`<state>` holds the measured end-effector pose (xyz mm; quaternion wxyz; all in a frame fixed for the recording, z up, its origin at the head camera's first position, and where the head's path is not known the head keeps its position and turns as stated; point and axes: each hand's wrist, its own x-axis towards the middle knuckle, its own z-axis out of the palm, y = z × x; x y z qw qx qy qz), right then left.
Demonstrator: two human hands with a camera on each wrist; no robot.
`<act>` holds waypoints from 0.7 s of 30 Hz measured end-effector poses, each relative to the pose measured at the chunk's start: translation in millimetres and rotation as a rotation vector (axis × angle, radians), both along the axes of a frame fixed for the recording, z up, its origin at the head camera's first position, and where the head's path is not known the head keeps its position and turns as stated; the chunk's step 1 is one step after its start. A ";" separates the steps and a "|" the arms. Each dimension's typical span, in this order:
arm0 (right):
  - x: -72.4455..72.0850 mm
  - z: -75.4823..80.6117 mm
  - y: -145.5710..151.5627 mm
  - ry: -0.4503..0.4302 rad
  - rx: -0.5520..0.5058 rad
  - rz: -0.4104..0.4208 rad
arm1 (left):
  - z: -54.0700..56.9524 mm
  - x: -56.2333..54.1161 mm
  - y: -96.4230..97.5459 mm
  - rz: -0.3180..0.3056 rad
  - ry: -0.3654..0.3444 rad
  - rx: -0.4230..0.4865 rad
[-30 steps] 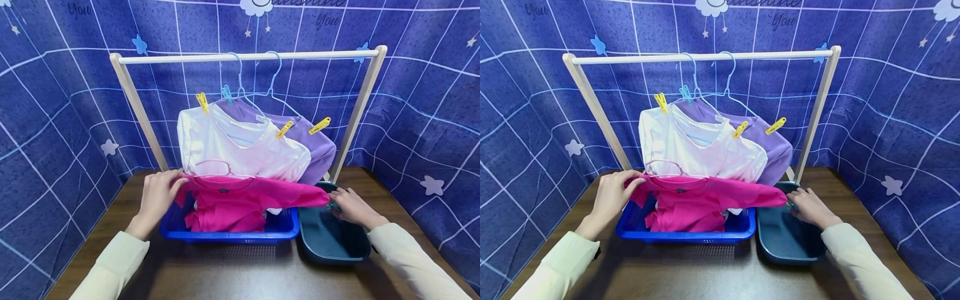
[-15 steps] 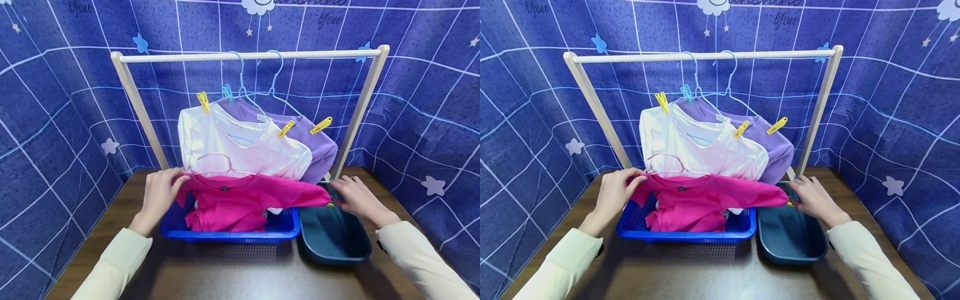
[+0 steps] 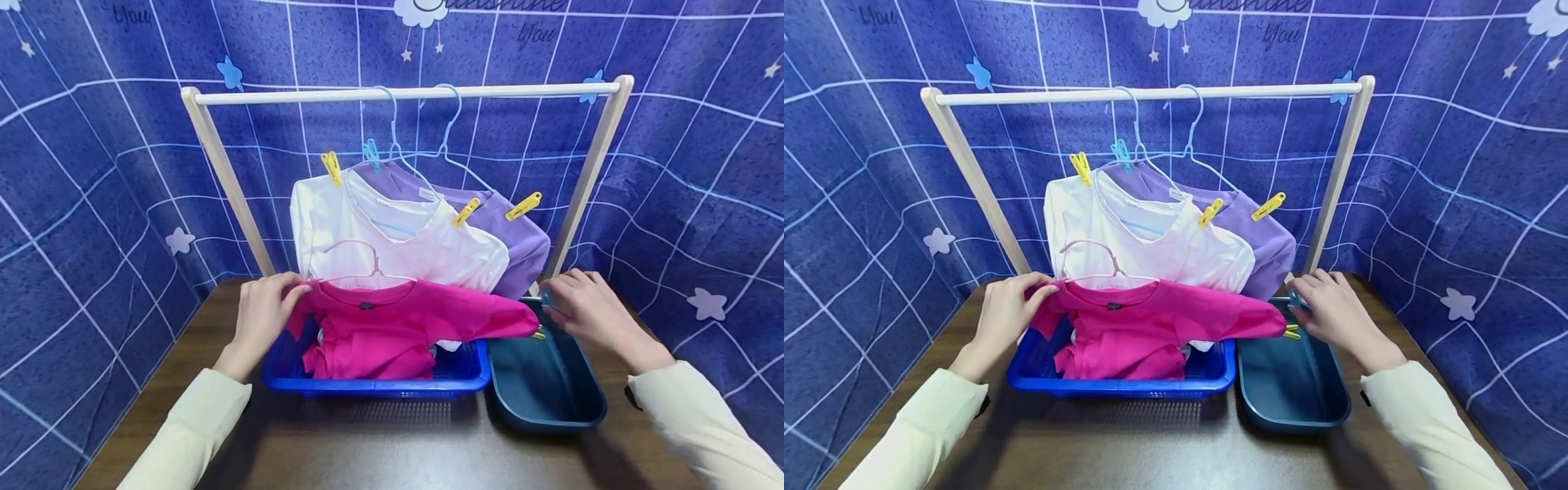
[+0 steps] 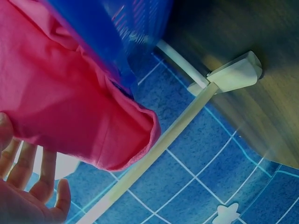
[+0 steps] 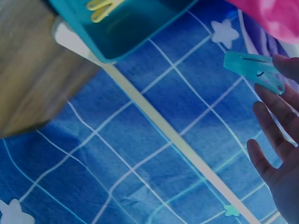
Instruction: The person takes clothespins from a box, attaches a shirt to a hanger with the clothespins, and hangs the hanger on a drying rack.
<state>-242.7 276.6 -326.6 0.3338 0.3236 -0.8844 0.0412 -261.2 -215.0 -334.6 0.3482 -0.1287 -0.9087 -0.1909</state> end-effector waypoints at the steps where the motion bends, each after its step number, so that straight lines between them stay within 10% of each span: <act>1: 1.0 2.4 -1.0 0.009 -0.005 0.003 | 0.0 -0.3 0.0 0.000 -0.001 0.001; 21: 19.0 36.9 -45.4 0.044 -0.108 0.098 | 1.6 -4.9 1.8 0.000 -0.011 0.014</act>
